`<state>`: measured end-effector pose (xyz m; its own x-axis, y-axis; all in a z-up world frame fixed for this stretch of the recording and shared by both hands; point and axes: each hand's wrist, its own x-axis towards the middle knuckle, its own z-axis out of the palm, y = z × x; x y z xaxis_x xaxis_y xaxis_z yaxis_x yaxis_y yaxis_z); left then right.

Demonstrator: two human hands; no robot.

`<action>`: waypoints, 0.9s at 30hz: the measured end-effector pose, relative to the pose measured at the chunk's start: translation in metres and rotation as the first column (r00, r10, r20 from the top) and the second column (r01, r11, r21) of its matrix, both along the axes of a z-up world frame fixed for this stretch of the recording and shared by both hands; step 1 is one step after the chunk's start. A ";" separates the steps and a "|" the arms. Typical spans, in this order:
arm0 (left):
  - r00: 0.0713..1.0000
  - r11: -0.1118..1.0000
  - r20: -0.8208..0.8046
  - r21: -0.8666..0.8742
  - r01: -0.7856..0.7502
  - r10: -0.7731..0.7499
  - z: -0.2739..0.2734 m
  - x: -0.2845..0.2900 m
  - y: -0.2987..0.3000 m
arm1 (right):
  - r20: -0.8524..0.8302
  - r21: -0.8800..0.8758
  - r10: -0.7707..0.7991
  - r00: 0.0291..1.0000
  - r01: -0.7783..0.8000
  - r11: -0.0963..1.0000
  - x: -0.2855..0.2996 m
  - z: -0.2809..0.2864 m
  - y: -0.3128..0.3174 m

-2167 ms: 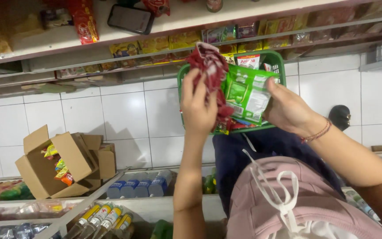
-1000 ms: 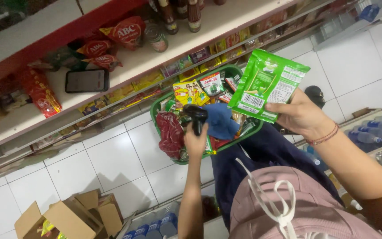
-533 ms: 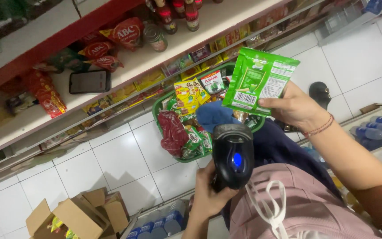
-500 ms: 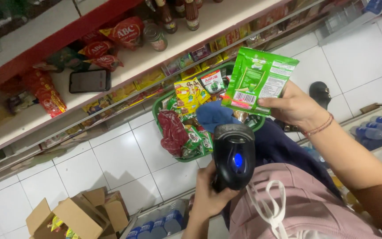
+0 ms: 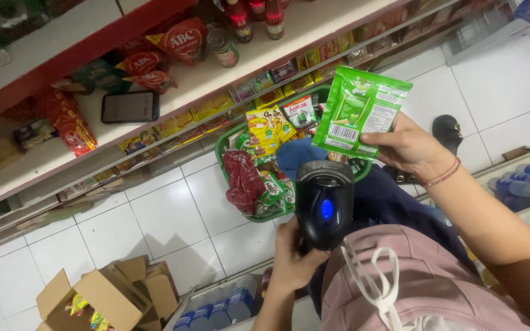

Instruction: Scan grocery items with a handheld scanner, wipe them with a cloth, and place them onto retail shelves.

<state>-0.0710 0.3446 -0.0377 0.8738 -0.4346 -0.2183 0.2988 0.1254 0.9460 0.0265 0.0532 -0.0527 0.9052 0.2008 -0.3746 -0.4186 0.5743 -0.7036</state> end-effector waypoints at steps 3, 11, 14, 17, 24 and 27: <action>0.998 0.998 -0.033 -0.030 -0.059 0.058 -0.014 0.004 0.003 | -0.003 0.082 -0.042 0.999 0.042 0.996 0.002 -0.006 -0.007; 1.000 0.999 -0.027 0.039 0.004 -0.003 0.002 0.002 -0.001 | -0.030 0.060 -0.080 0.996 0.082 0.995 0.000 -0.006 -0.008; 0.997 0.998 -0.051 -0.013 0.060 -0.061 0.012 0.003 -0.007 | -0.001 0.031 -0.074 0.997 0.074 0.997 0.001 -0.001 -0.007; 0.997 0.997 -0.051 -0.034 0.065 -0.066 0.004 0.000 -0.005 | 0.027 0.037 -0.060 0.998 0.059 0.998 0.000 -0.011 -0.013; 0.958 0.858 0.067 0.429 -0.281 0.280 -0.062 0.056 0.005 | 0.028 0.472 -0.193 0.981 0.157 0.867 0.002 0.019 -0.003; 0.905 0.526 0.338 0.736 -0.426 0.260 -0.168 0.088 0.013 | -0.001 0.575 -0.230 0.973 0.189 0.796 -0.002 0.014 -0.007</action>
<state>0.0168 0.3576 -0.2053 0.9726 0.1752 -0.1529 0.2298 -0.6222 0.7484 0.0249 0.0462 -0.0390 0.9681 0.1609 -0.1923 -0.2061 0.9473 -0.2451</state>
